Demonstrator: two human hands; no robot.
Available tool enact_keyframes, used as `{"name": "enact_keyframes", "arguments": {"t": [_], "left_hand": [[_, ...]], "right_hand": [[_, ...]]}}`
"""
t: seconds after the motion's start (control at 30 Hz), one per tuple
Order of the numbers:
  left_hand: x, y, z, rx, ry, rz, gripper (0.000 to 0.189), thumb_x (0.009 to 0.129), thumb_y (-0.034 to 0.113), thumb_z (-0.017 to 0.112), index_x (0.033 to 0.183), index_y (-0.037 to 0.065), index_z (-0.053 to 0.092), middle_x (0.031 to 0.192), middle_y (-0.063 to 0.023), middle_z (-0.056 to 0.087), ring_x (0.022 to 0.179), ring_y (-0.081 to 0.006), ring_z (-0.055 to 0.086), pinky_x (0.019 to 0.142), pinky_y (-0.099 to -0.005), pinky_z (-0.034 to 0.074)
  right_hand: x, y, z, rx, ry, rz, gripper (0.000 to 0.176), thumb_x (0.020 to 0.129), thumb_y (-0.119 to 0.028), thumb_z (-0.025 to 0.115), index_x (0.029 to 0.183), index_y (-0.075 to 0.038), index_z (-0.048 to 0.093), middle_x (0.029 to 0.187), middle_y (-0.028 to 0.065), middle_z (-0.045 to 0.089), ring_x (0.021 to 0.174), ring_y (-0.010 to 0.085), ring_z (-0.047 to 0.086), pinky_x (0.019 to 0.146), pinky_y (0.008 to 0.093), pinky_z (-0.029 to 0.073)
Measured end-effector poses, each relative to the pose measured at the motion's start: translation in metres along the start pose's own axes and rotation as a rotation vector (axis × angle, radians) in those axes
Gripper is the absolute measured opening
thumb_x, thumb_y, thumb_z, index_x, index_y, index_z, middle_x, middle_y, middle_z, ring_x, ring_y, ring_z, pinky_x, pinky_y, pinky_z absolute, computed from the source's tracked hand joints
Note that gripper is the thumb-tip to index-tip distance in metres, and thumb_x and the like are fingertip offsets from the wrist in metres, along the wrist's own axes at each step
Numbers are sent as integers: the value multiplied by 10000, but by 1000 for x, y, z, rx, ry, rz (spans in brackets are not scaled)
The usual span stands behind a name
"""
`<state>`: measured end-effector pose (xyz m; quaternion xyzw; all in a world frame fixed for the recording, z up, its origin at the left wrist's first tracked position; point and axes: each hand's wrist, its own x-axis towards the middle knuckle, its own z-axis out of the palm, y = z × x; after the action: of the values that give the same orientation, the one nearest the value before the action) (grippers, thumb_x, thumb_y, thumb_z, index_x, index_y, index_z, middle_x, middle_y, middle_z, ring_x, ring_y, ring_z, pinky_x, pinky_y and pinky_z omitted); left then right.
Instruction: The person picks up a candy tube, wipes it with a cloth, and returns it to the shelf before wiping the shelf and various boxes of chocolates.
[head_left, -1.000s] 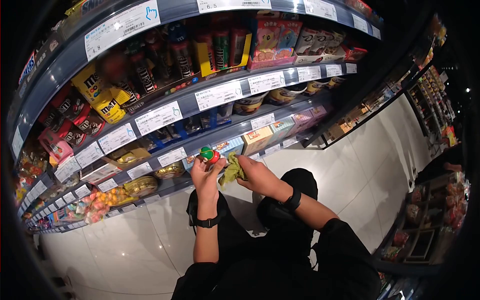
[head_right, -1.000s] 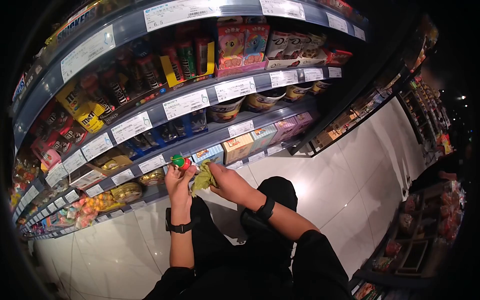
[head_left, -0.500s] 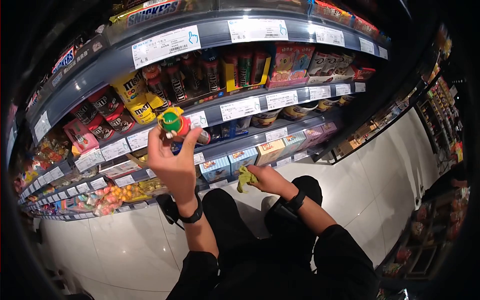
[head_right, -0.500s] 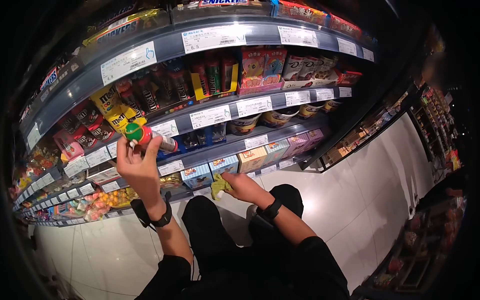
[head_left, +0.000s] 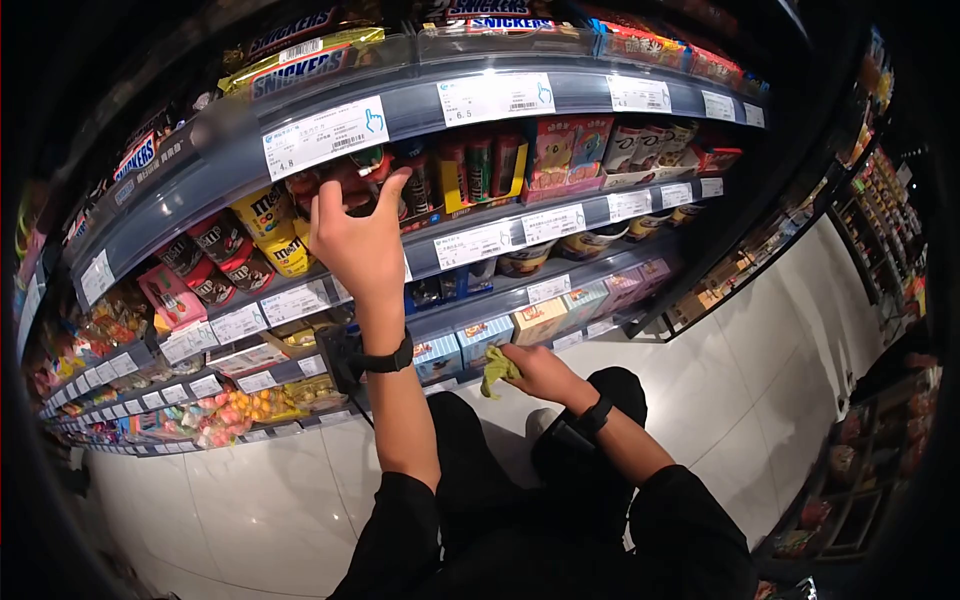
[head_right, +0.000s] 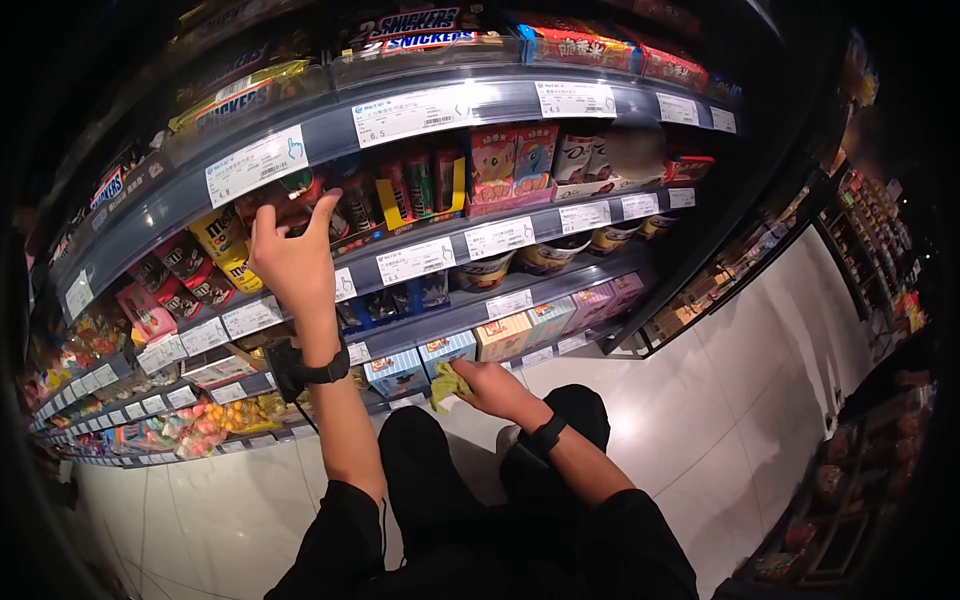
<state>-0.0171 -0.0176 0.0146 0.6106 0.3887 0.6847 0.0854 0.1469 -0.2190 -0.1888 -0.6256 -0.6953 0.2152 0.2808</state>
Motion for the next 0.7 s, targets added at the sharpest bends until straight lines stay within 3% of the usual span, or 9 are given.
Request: {"name": "enact_keyframes", "arguments": {"t": [0.07, 0.17, 0.43, 0.5, 0.53, 0.7], "left_hand": [[-4, -3, 6, 181, -7, -11, 464, 700, 248, 965, 872, -48, 652, 857, -161, 658, 763, -323, 628, 713, -471, 517], [-10, -10, 15, 319, -29, 1, 487, 696, 287, 959, 900, -50, 673, 824, -182, 618, 752, -379, 633, 693, -479, 514], [-13, -9, 6, 359, -104, -76, 485, 760, 362, 902, 852, -65, 691, 851, -172, 588, 722, -378, 639, 675, -472, 517], [-12, 6, -9, 364, -235, -128, 464, 803, 362, 875, 871, -62, 697, 857, -172, 609, 749, -377, 604, 714, -478, 484], [-15, 2, -12, 436, -226, 33, 459, 825, 365, 860, 885, -60, 697, 874, -169, 610, 754, -379, 604, 730, -476, 484], [-14, -9, -16, 479, -256, 51, 454, 829, 365, 857, 916, -55, 709, 859, -186, 625, 783, -388, 622, 746, -486, 489]], "right_hand": [[0, 0, 0, -10, -21, 3, 428, 836, -83, 760, 1205, -27, 549, 954, 264, 698, 911, 470, 679, 774, 522, 548], [-1, -5, -3, -22, -12, -32, 423, 840, -86, 754, 1205, -28, 549, 951, 263, 698, 908, 468, 678, 775, 522, 550], [-2, 1, -3, 2, -28, -14, 419, 844, -93, 752, 1201, -25, 543, 952, 262, 699, 905, 465, 680, 767, 526, 548], [-2, 1, -4, 7, -27, -17, 417, 847, -95, 750, 1201, -25, 541, 954, 262, 699, 904, 464, 680, 767, 526, 548], [-2, 0, -4, -8, -27, -16, 417, 849, -96, 748, 1203, -26, 538, 955, 262, 699, 904, 464, 681, 766, 527, 548], [-1, 1, -1, -20, -31, -45, 422, 851, -94, 743, 1212, -29, 533, 954, 263, 699, 903, 463, 683, 764, 530, 547]]}}
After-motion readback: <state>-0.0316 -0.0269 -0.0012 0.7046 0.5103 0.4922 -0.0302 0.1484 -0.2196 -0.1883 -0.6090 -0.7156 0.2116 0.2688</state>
